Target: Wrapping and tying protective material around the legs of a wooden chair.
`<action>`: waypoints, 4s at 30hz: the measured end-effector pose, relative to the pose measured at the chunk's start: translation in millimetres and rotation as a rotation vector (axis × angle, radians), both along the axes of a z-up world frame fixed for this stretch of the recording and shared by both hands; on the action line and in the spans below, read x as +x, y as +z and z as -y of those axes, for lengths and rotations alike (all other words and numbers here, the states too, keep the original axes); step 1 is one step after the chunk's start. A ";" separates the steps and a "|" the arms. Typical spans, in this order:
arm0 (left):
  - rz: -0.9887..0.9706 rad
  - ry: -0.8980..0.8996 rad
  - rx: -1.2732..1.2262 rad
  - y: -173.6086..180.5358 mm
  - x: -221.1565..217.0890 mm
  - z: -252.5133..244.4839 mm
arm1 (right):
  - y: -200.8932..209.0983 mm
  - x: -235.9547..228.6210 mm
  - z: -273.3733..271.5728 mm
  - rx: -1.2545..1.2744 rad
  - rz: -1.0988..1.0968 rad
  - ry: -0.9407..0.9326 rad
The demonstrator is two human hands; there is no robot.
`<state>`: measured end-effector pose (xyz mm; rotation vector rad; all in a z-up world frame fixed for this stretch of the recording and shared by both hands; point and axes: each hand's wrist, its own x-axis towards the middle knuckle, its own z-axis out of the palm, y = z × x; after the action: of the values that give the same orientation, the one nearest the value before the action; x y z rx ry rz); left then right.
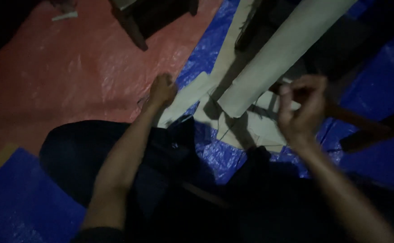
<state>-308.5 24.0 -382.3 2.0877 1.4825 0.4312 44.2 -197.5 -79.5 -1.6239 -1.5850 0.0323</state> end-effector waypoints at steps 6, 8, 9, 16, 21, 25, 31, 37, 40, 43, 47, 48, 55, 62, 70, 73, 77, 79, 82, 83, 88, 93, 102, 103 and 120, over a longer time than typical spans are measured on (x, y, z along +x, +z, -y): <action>-0.517 0.036 -0.425 18.3 -23.6 80.4 | -59.9 -72.2 19.9 -0.096 -0.352 -0.002; -0.510 0.059 -0.387 7.2 -23.4 84.5 | -56.0 -77.3 14.2 -0.159 -0.384 -0.049; -0.500 0.083 -0.338 2.1 -22.8 85.0 | -53.9 -79.2 10.0 -0.213 -0.412 -0.094; -0.158 0.151 -0.068 22.5 -41.6 61.0 | -66.4 -64.4 13.8 -0.254 -0.530 -0.121; 0.047 0.259 0.383 79.0 -33.8 65.1 | -81.6 -65.0 17.9 -0.174 -0.465 -0.092; 0.063 -0.068 0.259 7.6 -33.5 84.8 | -118.0 -69.1 26.5 -0.139 -0.617 -0.131; -0.440 -0.155 0.430 -38.2 -26.2 103.8 | -151.1 -82.7 40.7 -0.406 -0.567 -0.159; -0.008 0.126 -0.162 -21.1 -49.9 47.4 | -150.1 -90.8 44.2 -0.753 -0.550 -0.071; 0.054 0.225 0.352 26.2 -49.0 47.1 | -164.3 -87.0 51.3 -0.659 -0.471 0.106; -0.014 0.173 0.340 12.2 -43.7 62.8 | -163.0 -88.5 49.8 -0.734 -0.477 0.165; -0.158 -0.264 0.097 -51.8 -31.1 104.5 | -159.2 -92.2 48.6 -0.841 -0.472 0.171; -0.258 -0.344 0.067 -48.8 -26.7 117.9 | -157.4 -92.8 47.6 -0.841 -0.467 0.169; -0.757 -0.389 -0.102 -82.0 -75.0 200.4 | -162.6 -90.8 55.2 -0.831 -0.425 0.206; -0.537 -0.223 0.167 -120.6 -40.3 137.7 | -155.6 -89.3 54.4 -0.710 -0.402 0.250; 0.021 0.124 0.077 -83.1 -23.9 79.4 | -152.8 -90.0 63.7 -0.777 -0.397 0.236; -0.071 0.517 -0.149 -22.0 -32.3 76.0 | -152.3 -91.1 58.4 -0.713 -0.377 0.272; -0.202 0.494 -0.292 -79.5 -53.6 88.3 | -151.2 -93.8 66.1 -0.741 -0.410 0.246; -0.220 0.406 -0.288 -120.6 -54.9 92.0 | -151.3 -93.1 69.2 -0.730 -0.399 0.220; -0.226 0.304 -0.304 -154.9 -47.0 85.4 | -148.6 -90.2 68.4 -0.746 -0.344 0.199; -0.229 0.270 -0.305 -154.3 -41.1 80.6 | -147.3 -88.3 66.7 -0.710 -0.332 0.238; -0.015 -0.033 -0.412 -70.6 23.8 107.2 | -133.9 -83.6 64.9 -0.717 -0.399 0.205; 0.679 -0.261 -0.871 6.1 73.7 126.0 | -150.7 -76.5 70.0 -0.777 -0.358 0.125; 1.220 -0.129 -1.482 133.8 108.2 153.7 | -204.3 -71.5 69.7 -0.582 -1.012 0.468; 1.218 -0.138 -1.481 139.8 108.5 157.2 | -222.1 -66.9 72.7 -0.575 -1.009 0.465; -0.245 0.148 -0.523 5.4 94.4 135.5 | -227.6 -2.6 102.3 -0.870 -0.215 -0.002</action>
<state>-214.1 -111.4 -376.9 1.6605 1.6761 -0.1604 41.6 -299.8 -307.2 -2.1589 -1.4764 0.9776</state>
